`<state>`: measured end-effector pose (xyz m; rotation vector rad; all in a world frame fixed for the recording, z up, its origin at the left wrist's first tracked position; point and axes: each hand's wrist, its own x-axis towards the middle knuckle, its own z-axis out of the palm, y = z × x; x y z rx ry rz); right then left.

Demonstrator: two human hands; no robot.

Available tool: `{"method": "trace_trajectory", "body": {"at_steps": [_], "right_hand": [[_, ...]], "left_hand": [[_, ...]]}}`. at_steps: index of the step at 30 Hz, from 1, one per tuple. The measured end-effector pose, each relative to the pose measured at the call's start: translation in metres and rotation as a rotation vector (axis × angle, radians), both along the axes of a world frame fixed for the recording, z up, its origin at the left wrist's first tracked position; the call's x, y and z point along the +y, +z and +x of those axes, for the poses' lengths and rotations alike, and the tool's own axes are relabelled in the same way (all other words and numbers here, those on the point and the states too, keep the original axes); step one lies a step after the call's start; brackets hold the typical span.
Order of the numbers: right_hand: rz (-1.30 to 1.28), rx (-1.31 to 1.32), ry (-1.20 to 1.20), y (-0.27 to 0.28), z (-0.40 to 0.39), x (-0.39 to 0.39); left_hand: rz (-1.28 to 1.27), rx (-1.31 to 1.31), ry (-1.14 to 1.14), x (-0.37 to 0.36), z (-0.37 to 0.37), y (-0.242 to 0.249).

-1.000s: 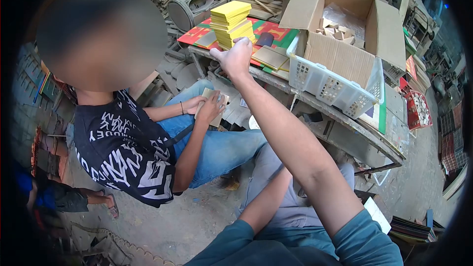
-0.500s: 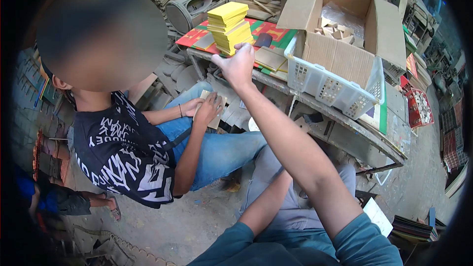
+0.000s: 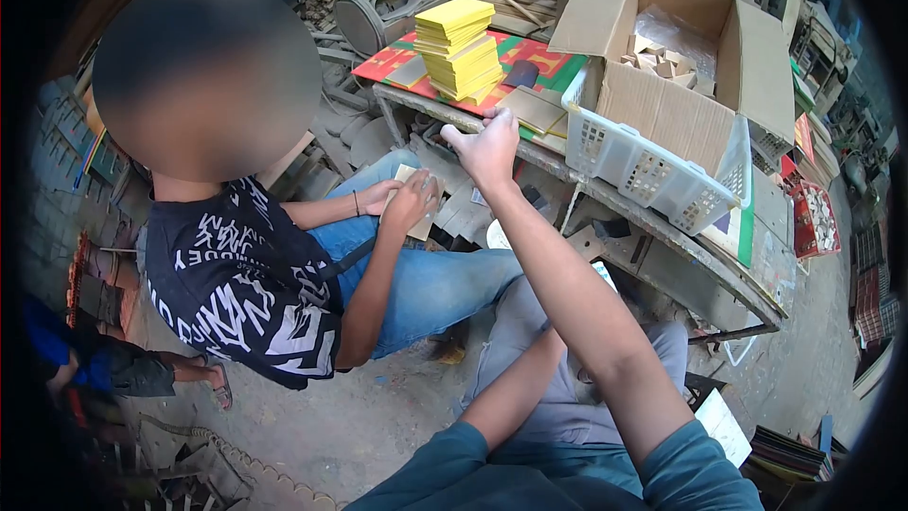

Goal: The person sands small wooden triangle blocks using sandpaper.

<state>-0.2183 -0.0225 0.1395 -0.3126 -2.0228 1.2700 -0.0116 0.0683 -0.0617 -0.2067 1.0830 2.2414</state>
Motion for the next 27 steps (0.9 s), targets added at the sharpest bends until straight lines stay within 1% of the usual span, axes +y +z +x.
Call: {"method": "trace_trajectory", "body": {"at_steps": [10, 12, 15, 25, 27], "right_hand": [[-0.025, -0.003, 0.030, 0.005, -0.001, 0.000], [0.053, 0.064, -0.043, 0.001, -0.001, -0.001], [0.062, 0.063, -0.046, -0.002, -0.001, 0.001], [0.028, 0.073, -0.021, 0.003, 0.009, 0.001], [0.011, 0.022, 0.032, 0.008, 0.014, 0.000]], "left_hand": [[0.001, -0.001, 0.012, -0.002, 0.000, 0.001], [0.006, -0.004, 0.014, -0.002, 0.000, 0.001], [0.010, -0.002, 0.016, -0.002, 0.000, 0.001], [0.029, -0.016, 0.026, -0.002, 0.000, 0.001], [0.037, -0.018, 0.030, -0.003, 0.000, 0.000]]}}
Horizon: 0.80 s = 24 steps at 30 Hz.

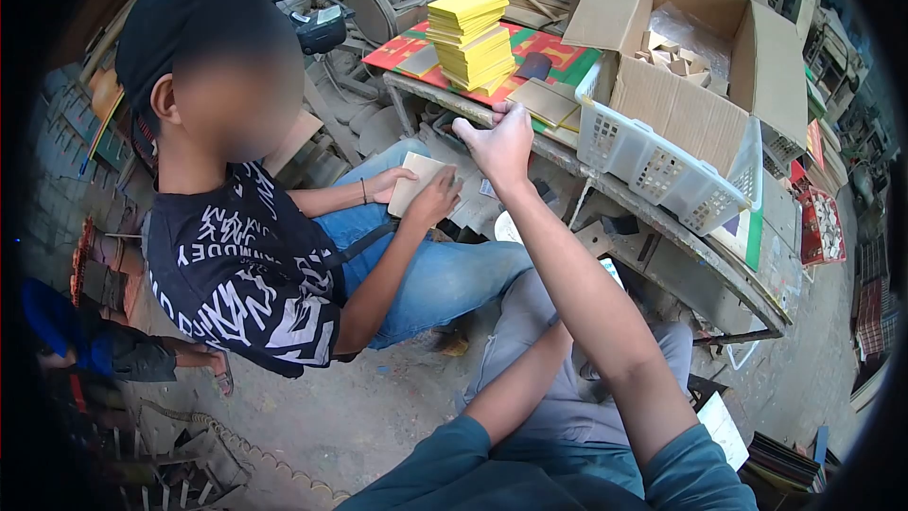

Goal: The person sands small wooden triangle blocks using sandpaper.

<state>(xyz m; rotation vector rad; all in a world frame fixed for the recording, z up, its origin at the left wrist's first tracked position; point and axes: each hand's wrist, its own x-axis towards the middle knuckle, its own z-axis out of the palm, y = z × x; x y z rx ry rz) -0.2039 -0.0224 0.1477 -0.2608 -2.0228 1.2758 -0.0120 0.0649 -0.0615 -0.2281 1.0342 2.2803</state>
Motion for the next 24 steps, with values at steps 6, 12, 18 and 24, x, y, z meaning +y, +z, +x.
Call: {"method": "trace_trajectory", "body": {"at_steps": [6, 12, 18, 24], "right_hand": [[-0.154, -0.139, 0.519, 0.010, 0.040, 0.019], [0.293, -0.198, 0.500, -0.061, 0.159, 0.131], [0.050, -0.501, 0.632, -0.167, 0.233, 0.190], [-0.351, -0.368, 0.637, -0.177, 0.228, 0.207]], "left_hand": [[0.047, 0.031, 0.056, -0.003, -0.006, -0.001], [-0.182, -0.065, 0.037, -0.003, -0.025, 0.005], [0.109, -0.229, 0.065, 0.011, -0.025, 0.002], [0.147, -0.015, -0.055, 0.019, -0.023, 0.007]]}}
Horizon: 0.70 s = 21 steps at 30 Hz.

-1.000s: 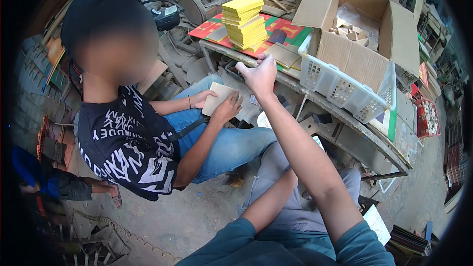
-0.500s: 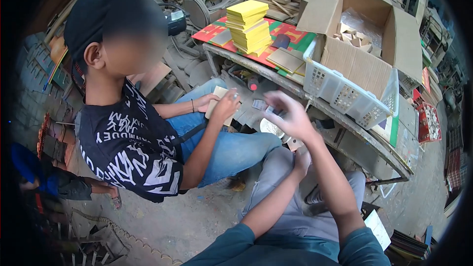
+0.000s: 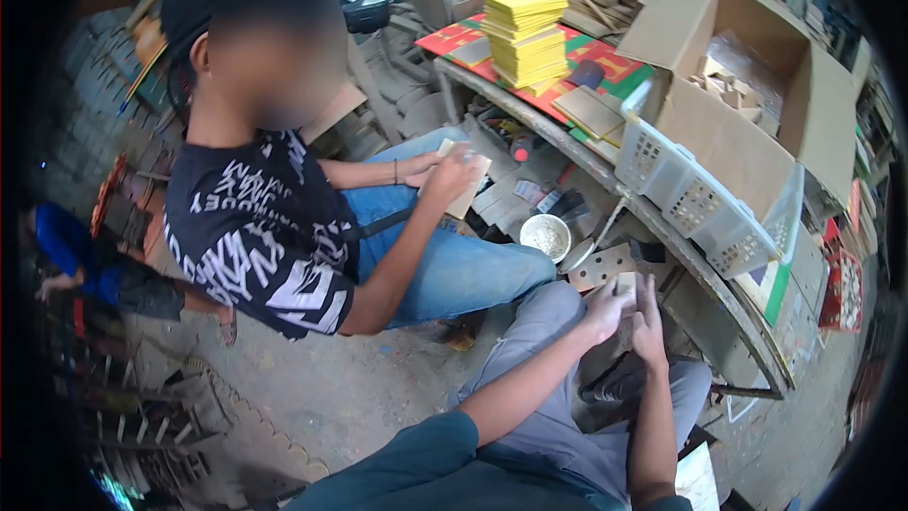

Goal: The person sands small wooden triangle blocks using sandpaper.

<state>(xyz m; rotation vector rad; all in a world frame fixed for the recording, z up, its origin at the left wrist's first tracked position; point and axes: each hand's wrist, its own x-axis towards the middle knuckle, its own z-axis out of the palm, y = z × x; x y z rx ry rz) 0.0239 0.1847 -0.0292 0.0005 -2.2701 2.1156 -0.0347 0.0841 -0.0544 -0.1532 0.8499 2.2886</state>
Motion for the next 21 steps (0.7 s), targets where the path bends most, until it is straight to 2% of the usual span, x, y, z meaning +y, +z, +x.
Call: {"method": "trace_trajectory", "body": {"at_steps": [3, 4, 7, 8, 12, 16, 18, 21], "right_hand": [[-0.084, 0.011, -0.203, 0.002, -0.003, 0.006], [-0.090, 0.013, -0.185, 0.006, -0.006, 0.003], [0.226, 0.058, -0.201, 0.029, -0.005, -0.010], [0.328, 0.068, -0.210, 0.031, -0.003, -0.015], [0.290, 0.027, -0.322, 0.005, -0.014, -0.003], [0.361, -0.068, -0.306, 0.012, -0.014, -0.002], [0.314, -0.066, -0.336, 0.014, -0.010, -0.010], [0.349, -0.005, -0.348, 0.020, -0.009, -0.020]], "left_hand": [[-0.330, 0.233, 0.059, 0.005, 0.006, 0.001], [-0.390, 0.260, 0.116, 0.007, 0.005, -0.002], [-0.363, 0.237, 0.126, 0.002, 0.006, -0.004], [-0.266, 0.236, 0.169, 0.002, 0.007, -0.008], [-0.477, 0.338, -0.046, -0.003, 0.006, 0.004], [-0.452, 0.381, -0.021, -0.001, 0.006, -0.005], [-0.626, 0.376, 0.038, 0.002, 0.005, -0.012], [-0.543, 0.393, 0.132, 0.004, 0.004, -0.020]]}}
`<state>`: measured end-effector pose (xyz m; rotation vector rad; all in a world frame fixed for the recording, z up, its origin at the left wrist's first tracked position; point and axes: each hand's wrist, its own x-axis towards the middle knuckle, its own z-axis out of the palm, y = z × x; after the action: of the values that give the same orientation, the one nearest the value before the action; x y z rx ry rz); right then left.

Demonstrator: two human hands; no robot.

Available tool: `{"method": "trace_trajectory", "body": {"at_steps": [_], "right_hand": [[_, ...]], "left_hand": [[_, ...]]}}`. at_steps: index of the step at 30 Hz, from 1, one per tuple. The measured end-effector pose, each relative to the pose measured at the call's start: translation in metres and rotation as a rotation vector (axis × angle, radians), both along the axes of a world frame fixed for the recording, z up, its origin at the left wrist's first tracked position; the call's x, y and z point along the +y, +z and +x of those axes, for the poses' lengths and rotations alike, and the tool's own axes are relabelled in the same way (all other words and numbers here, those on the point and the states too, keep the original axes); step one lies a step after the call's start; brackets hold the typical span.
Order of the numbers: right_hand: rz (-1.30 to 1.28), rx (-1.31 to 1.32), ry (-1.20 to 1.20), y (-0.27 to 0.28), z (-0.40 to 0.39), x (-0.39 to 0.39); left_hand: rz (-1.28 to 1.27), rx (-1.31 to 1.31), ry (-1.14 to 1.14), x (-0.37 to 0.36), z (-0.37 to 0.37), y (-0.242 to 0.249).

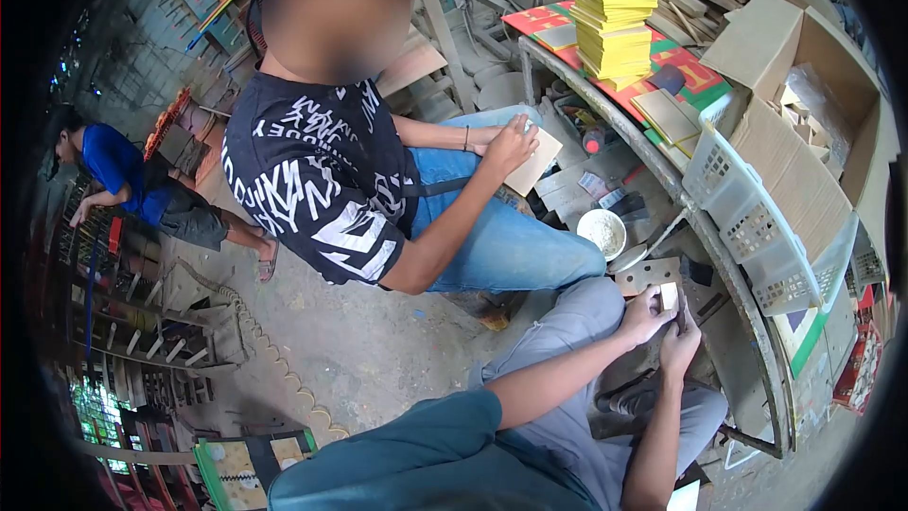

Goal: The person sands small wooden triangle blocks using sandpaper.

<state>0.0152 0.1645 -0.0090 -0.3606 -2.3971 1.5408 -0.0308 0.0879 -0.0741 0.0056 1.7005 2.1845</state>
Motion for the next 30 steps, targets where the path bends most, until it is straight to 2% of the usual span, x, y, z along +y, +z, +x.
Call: {"method": "trace_trajectory", "body": {"at_steps": [2, 4, 8, 11, 14, 15, 18, 19, 22, 23, 24, 26, 28, 30], "right_hand": [[0.023, -0.073, -0.001, -0.003, -0.004, 0.007], [0.002, -0.169, -0.022, -0.006, -0.007, 0.011], [0.132, -0.040, -0.029, 0.005, 0.004, -0.001], [0.042, -0.211, -0.049, 0.005, -0.001, 0.008], [0.097, -0.088, -0.017, -0.004, 0.002, 0.012], [0.018, 0.091, 0.002, -0.008, 0.003, 0.004], [0.043, -0.029, -0.045, -0.005, 0.005, 0.011], [0.071, -0.191, -0.057, 0.004, 0.003, 0.014], [0.207, -0.074, -0.052, 0.007, 0.011, 0.004], [0.156, -0.037, -0.041, 0.002, 0.014, 0.001], [0.183, 0.009, -0.071, 0.000, 0.014, 0.001], [0.085, -0.133, -0.081, -0.002, 0.008, 0.011], [0.121, -0.203, -0.071, 0.016, 0.008, 0.012], [0.261, 0.002, -0.018, 0.000, 0.016, 0.007]], "left_hand": [[-0.097, -0.042, -0.053, -0.009, 0.001, 0.021], [-0.051, -0.004, -0.045, -0.005, 0.000, 0.006], [-0.055, -0.004, 0.043, -0.004, -0.003, -0.006], [-0.049, -0.009, -0.069, -0.010, 0.002, 0.025], [0.003, 0.023, 0.003, -0.005, 0.000, 0.013], [-0.113, 0.015, 0.024, -0.006, -0.004, 0.013], [0.010, 0.015, -0.067, -0.002, 0.005, 0.009], [0.069, 0.037, -0.085, -0.002, 0.010, 0.011], [-0.035, 0.052, -0.033, -0.004, 0.002, 0.013], [-0.132, 0.064, -0.033, -0.006, -0.002, 0.011], [-0.093, 0.091, -0.024, -0.005, -0.001, 0.010], [-0.072, 0.092, -0.082, -0.006, 0.009, 0.017], [-0.085, 0.172, -0.198, -0.005, 0.008, 0.010], [-0.091, 0.181, -0.100, -0.007, -0.001, 0.002]]}}
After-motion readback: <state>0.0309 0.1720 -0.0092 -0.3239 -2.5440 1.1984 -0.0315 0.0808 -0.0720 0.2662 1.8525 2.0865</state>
